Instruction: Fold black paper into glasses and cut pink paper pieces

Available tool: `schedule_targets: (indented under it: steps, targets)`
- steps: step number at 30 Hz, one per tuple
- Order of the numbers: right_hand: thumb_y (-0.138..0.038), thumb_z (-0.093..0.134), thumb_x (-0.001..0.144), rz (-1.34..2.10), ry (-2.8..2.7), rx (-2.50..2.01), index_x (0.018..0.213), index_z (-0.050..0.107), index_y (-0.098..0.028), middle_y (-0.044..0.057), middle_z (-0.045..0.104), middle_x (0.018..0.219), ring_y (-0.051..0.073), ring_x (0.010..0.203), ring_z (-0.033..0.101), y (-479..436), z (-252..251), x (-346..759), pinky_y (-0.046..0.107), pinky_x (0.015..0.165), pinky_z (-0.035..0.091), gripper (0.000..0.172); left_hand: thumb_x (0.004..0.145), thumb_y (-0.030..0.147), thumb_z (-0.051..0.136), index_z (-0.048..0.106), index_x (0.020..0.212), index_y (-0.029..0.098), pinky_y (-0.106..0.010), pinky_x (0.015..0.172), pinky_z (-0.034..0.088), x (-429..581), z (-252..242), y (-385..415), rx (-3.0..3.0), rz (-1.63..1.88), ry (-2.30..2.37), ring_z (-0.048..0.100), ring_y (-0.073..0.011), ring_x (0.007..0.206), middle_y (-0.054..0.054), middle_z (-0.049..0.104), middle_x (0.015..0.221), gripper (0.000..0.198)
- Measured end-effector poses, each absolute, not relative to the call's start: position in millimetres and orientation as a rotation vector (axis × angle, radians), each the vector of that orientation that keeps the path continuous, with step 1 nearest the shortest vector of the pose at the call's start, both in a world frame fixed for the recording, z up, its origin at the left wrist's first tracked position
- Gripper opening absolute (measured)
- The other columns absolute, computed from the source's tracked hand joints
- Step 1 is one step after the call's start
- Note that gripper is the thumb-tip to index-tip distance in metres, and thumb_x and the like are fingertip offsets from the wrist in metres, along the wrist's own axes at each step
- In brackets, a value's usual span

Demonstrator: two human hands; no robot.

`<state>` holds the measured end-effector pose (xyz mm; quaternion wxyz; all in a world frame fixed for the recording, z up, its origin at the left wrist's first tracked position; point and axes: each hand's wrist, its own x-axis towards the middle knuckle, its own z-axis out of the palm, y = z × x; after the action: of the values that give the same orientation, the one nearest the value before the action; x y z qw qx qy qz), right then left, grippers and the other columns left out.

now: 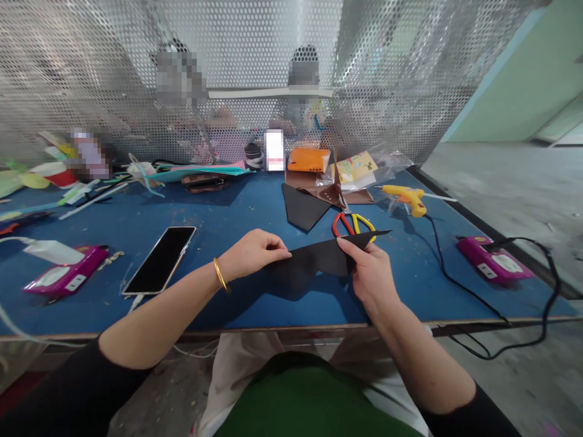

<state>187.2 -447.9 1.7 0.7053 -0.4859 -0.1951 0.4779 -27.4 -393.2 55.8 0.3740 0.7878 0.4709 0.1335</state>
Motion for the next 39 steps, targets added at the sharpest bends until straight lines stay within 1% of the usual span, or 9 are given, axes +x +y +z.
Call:
schedule_targets:
  steps: [6, 10, 14, 16, 20, 26, 31, 36, 39]
  targets:
    - [-0.023, 0.091, 0.047, 1.084, -0.416, -1.113, 0.067, 0.075, -0.016, 0.003, 0.076, 0.065, 0.018, 0.055, 0.069, -448.4, 0.2, 188.4, 0.029, 0.054, 0.059, 0.027, 0.076, 0.043, 0.064, 0.066, 0.065, 0.019, -0.025, 0.057, 0.033, -30.2, 50.8, -393.8, 1.948, 0.353, 1.196, 0.048, -0.0127, 0.06, 0.002, 0.058, 0.062, 0.027]
    - [-0.023, 0.091, 0.047, 1.107, -0.406, -1.127, 0.068, 0.075, -0.015, 0.004, 0.076, 0.065, 0.018, 0.054, 0.069, -449.0, -0.6, 190.0, 0.029, 0.053, 0.059, 0.028, 0.074, 0.043, 0.068, 0.067, 0.063, 0.019, -0.025, 0.055, 0.033, -34.9, 50.4, -394.2, 1.898, 0.329, 1.21, 0.046, -0.0122, 0.057, 0.002, 0.057, 0.058, 0.026]
    - [-0.023, 0.092, 0.046, 1.107, -0.398, -1.135, 0.07, 0.074, -0.015, 0.004, 0.076, 0.066, 0.018, 0.057, 0.07, -450.3, -1.9, 193.2, 0.029, 0.057, 0.059, 0.03, 0.069, 0.042, 0.071, 0.069, 0.067, 0.018, -0.025, 0.054, 0.037, -46.2, 54.5, -395.3, 1.819, 0.283, 1.197, 0.051, -0.013, 0.056, 0.002, 0.06, 0.057, 0.023]
    - [-0.024, 0.092, 0.047, 1.116, -0.404, -1.141, 0.071, 0.074, -0.015, 0.004, 0.076, 0.066, 0.018, 0.057, 0.07, -451.2, -3.6, 193.6, 0.029, 0.056, 0.059, 0.031, 0.067, 0.041, 0.072, 0.068, 0.068, 0.019, -0.024, 0.055, 0.04, -49.5, 55.2, -396.6, 1.778, 0.277, 1.179, 0.053, -0.0127, 0.057, 0.002, 0.06, 0.06, 0.022]
    - [-0.025, 0.092, 0.048, 1.129, -0.424, -1.143, 0.072, 0.073, -0.016, 0.004, 0.076, 0.066, 0.019, 0.055, 0.07, -453.4, -7.5, 193.5, 0.03, 0.053, 0.059, 0.031, 0.066, 0.04, 0.073, 0.064, 0.065, 0.019, -0.024, 0.054, 0.04, -51.1, 52.7, -396.7, 1.714, 0.282, 1.175, 0.05, -0.0108, 0.054, 0.004, 0.055, 0.058, 0.023]
    - [-0.026, 0.092, 0.051, 1.125, -0.428, -1.142, 0.074, 0.072, -0.018, 0.003, 0.075, 0.065, 0.022, 0.056, 0.071, -454.2, -9.7, 197.3, 0.034, 0.055, 0.061, 0.032, 0.067, 0.042, 0.075, 0.066, 0.065, 0.018, -0.024, 0.047, 0.036, -61.7, 58.0, -389.2, 1.647, 0.214, 1.182, 0.048, -0.0097, 0.047, 0.0, 0.064, 0.06, 0.026]
    - [-0.024, 0.091, 0.052, 1.143, -0.399, -1.151, 0.073, 0.071, -0.017, 0.004, 0.075, 0.066, 0.021, 0.055, 0.071, -452.1, -8.2, 199.3, 0.031, 0.052, 0.06, 0.03, 0.066, 0.037, 0.075, 0.068, 0.07, 0.019, -0.023, 0.048, 0.04, -67.0, 66.1, -386.1, 1.635, 0.25, 1.18, 0.049, -0.0089, 0.049, 0.001, 0.064, 0.063, 0.02]
    - [-0.022, 0.09, 0.054, 1.179, -0.377, -1.165, 0.072, 0.069, -0.017, 0.003, 0.075, 0.064, 0.019, 0.053, 0.069, -452.6, -5.9, 201.3, 0.027, 0.047, 0.057, 0.028, 0.065, 0.035, 0.075, 0.067, 0.067, 0.018, -0.022, 0.048, 0.039, -68.7, 66.1, -382.9, 1.612, 0.264, 1.198, 0.048, -0.0083, 0.049, 0.001, 0.062, 0.059, 0.02]
    - [-0.022, 0.09, 0.054, 1.194, -0.36, -1.173, 0.072, 0.069, -0.016, 0.003, 0.074, 0.063, 0.017, 0.052, 0.068, -453.7, -4.6, 201.5, 0.025, 0.045, 0.054, 0.028, 0.065, 0.037, 0.075, 0.068, 0.069, 0.017, -0.022, 0.05, 0.042, -70.5, 64.7, -381.8, 1.609, 0.249, 1.199, 0.05, -0.0089, 0.05, 0.0, 0.063, 0.06, 0.022]
